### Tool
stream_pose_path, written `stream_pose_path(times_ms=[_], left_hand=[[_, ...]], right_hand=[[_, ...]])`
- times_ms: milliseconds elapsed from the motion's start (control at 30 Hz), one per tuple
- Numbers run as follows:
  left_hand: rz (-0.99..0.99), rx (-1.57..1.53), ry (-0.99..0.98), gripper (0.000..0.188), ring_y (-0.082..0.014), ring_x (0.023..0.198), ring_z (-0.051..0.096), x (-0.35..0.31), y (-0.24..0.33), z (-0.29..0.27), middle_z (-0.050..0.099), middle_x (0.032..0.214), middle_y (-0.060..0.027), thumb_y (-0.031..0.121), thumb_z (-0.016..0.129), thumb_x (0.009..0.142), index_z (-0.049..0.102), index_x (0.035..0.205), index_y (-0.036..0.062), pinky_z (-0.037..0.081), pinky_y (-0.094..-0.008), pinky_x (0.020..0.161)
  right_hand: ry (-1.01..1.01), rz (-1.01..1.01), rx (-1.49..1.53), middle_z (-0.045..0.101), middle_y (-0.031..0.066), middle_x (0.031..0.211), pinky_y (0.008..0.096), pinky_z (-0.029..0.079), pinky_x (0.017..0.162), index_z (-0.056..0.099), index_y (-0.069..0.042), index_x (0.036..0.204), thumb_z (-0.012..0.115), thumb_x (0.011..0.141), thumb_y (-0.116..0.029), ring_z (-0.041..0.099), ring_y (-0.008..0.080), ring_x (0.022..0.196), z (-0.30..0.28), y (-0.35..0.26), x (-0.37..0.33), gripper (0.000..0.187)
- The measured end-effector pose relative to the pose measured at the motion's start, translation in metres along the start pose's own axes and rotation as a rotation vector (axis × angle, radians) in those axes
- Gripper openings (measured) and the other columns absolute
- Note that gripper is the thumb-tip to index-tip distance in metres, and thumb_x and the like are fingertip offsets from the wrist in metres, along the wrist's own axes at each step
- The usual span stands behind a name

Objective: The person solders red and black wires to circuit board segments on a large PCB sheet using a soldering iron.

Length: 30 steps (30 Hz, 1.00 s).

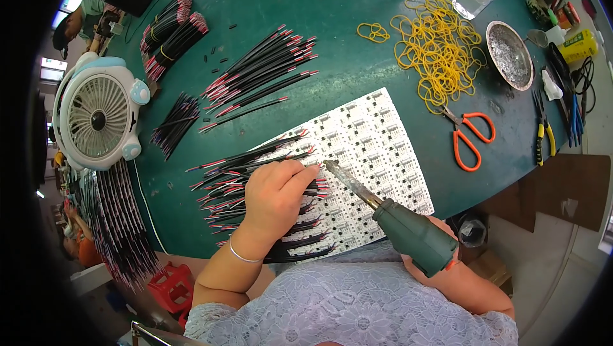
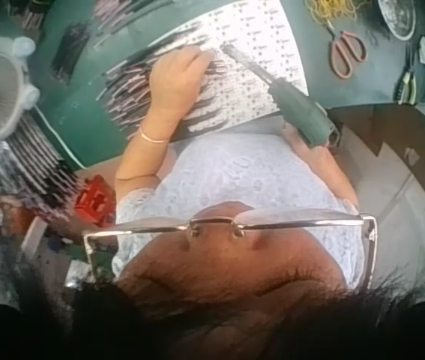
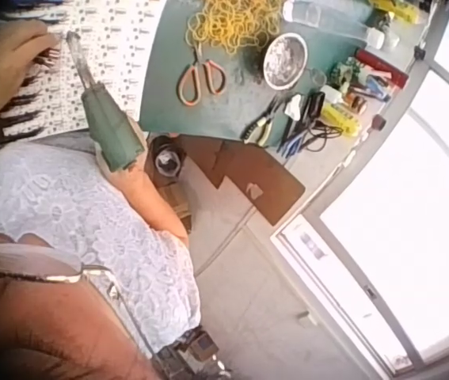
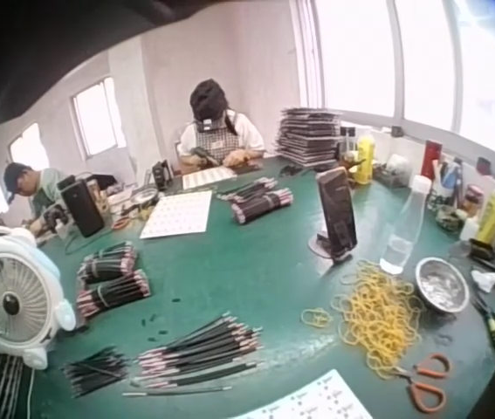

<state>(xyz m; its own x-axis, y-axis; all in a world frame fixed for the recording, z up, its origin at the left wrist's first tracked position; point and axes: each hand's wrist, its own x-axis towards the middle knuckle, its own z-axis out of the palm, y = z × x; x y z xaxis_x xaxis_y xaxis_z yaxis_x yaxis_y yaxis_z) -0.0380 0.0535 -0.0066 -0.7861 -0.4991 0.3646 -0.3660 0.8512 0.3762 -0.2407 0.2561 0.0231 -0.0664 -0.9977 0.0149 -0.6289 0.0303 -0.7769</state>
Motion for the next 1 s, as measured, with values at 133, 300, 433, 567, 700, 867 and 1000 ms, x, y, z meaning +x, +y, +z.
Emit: stream_pose_path(times_ms=[133, 300, 433, 567, 700, 867, 1000], left_hand=[[-0.032, -0.03, -0.018, 0.026, -0.0223, 0.071, 0.058, 0.001, 0.003, -0.002, 0.059, 0.085, -0.0055, 0.001, 0.062, 0.068, 0.068, 0.092, 0.0066, 0.046, -0.0341, 0.061], [-0.029, -0.018, -0.026, 0.026, -0.0226, 0.07, 0.057, 0.002, 0.004, -0.003, 0.059, 0.085, -0.0056, 0.001, 0.062, 0.068, 0.068, 0.093, 0.006, 0.045, -0.034, 0.061], [-0.022, -0.005, -0.025, 0.027, -0.0225, 0.069, 0.057, 0.002, 0.004, -0.002, 0.059, 0.085, -0.0055, 0.002, 0.062, 0.067, 0.068, 0.093, 0.0059, 0.045, -0.034, 0.06], [-0.021, -0.002, -0.03, 0.028, -0.0224, 0.069, 0.057, 0.003, 0.004, -0.002, 0.059, 0.085, -0.0053, 0.001, 0.062, 0.066, 0.068, 0.093, 0.006, 0.044, -0.0342, 0.06], [-0.034, -0.004, -0.039, 0.03, -0.0227, 0.07, 0.057, 0.003, 0.004, -0.005, 0.059, 0.084, -0.0052, 0.0, 0.062, 0.062, 0.068, 0.092, 0.0064, 0.045, -0.0342, 0.06], [-0.036, -0.043, -0.014, 0.032, -0.0234, 0.073, 0.059, 0.004, 0.002, -0.002, 0.06, 0.084, -0.0052, -0.002, 0.064, 0.059, 0.069, 0.089, 0.0074, 0.047, -0.0345, 0.061], [-0.015, -0.043, 0.001, 0.019, -0.0201, 0.069, 0.057, 0.003, -0.002, 0.0, 0.059, 0.083, -0.0028, 0.007, 0.061, 0.07, 0.067, 0.089, 0.0079, 0.044, -0.0336, 0.059]], right_hand=[[-0.015, 0.003, 0.03, 0.058, 0.007, 0.081, 0.0277, 0.049, 0.06, 0.054, 0.003, 0.113, 0.053, 0.089, -0.011, 0.06, 0.0138, 0.064, 0.0, -0.002, 0.002, 0.028], [-0.037, 0.016, 0.045, 0.057, 0.0071, 0.081, 0.0261, 0.049, 0.059, 0.055, 0.003, 0.111, 0.053, 0.088, -0.009, 0.06, 0.0131, 0.064, 0.001, -0.001, 0.002, 0.026], [-0.016, -0.044, -0.003, 0.059, 0.0053, 0.076, 0.0293, 0.049, 0.061, 0.056, 0.002, 0.11, 0.055, 0.085, -0.007, 0.06, 0.0148, 0.061, -0.001, 0.0, 0.005, 0.027], [0.078, 0.009, 0.061, 0.062, 0.0039, 0.07, 0.0327, 0.049, 0.063, 0.057, 0.0, 0.11, 0.056, 0.084, -0.01, 0.061, 0.0166, 0.059, 0.004, 0.003, -0.005, 0.028], [0.036, -0.044, -0.034, 0.063, 0.0046, 0.069, 0.0319, 0.049, 0.063, 0.057, 0.001, 0.11, 0.057, 0.083, -0.01, 0.062, 0.0164, 0.06, -0.001, 0.001, -0.006, 0.028], [0.016, 0.105, 0.081, 0.065, 0.0128, 0.098, 0.0347, 0.052, 0.073, 0.066, -0.003, 0.101, 0.063, 0.068, 0.0, 0.063, 0.0296, 0.082, 0.001, 0.0, -0.009, 0.033], [0.029, 0.125, 0.078, 0.065, 0.0125, 0.096, 0.0347, 0.052, 0.07, 0.066, -0.003, 0.099, 0.065, 0.065, 0.0, 0.063, 0.0296, 0.081, 0.004, 0.001, -0.007, 0.034]])
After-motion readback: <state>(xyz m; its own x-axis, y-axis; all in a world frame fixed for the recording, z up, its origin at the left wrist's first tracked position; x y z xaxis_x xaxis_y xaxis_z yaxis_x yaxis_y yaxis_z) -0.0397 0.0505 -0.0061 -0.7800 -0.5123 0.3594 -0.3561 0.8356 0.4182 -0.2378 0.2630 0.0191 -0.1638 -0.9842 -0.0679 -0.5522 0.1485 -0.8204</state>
